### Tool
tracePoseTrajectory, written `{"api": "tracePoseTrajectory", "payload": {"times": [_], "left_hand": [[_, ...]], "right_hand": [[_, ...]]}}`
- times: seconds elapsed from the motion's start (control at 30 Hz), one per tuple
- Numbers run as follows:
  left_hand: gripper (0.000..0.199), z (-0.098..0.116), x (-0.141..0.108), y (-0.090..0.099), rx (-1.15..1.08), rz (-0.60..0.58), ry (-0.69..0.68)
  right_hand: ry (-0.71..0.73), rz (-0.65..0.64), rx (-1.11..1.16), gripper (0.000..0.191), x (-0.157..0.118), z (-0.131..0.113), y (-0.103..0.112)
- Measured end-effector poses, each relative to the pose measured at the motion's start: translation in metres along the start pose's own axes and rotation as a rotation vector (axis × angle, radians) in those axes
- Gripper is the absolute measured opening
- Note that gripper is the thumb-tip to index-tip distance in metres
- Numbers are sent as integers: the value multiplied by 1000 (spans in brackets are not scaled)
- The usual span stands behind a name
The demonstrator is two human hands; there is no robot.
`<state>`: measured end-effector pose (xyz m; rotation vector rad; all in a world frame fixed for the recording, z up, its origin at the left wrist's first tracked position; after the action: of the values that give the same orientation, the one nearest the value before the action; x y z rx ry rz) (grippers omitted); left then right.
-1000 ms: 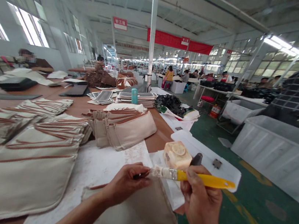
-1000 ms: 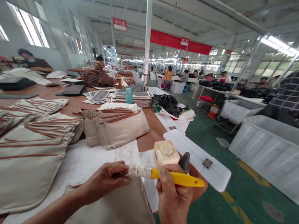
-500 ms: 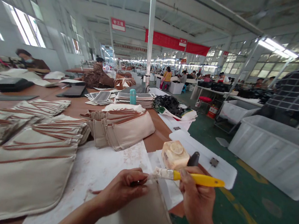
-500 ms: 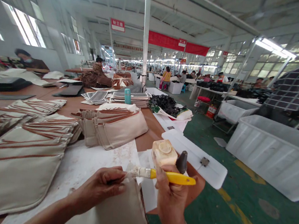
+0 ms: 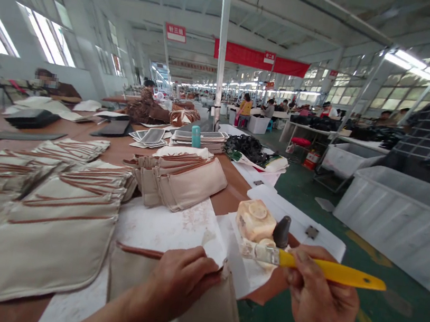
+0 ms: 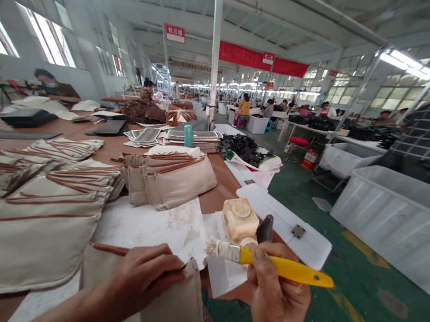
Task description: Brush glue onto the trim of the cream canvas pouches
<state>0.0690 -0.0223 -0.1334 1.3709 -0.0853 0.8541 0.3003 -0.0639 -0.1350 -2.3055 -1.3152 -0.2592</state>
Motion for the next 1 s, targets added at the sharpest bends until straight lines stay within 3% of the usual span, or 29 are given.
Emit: {"api": "tracePoseTrajectory", "payload": {"times": [0.17,0.4,0.6,0.7,0.8,0.93,1.0], "left_hand": [[20,39,3,19,318,-65,-318],[27,47,-2,30,355,-6,-422],[21,47,-9,29,324,23,-434],[21,46,-9,32,332,37,-407],[22,43,-11,30,342,9,-404],[21,43,-13,29,364,27,-392],[23,43,-17,29,381,19,-354]], "right_hand": [[-32,-76,105,14,0,-12,-13],[-68,-449,-119,21,-14,-1,-21],[20,-339,-67,9,-7,-18,-11],[-12,-492,-37,13,-14,-14,-27],[2,-591,-198,19,-19,-12,-32],[-13,-392,-142,16,-13,-11,-19],[-68,-395,-116,19,-16,-4,-22]]}}
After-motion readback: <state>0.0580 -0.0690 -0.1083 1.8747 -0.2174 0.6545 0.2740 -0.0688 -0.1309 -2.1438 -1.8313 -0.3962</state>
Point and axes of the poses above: each hand's wrist, its own x-axis towards the middle knuckle, its own y-axis out of the back of the hand, z = x × y, the point moved 7 cm from there along x, towards the middle knuckle, and after that the axes turned 4 degrees about -z, right-handed, at the moved point
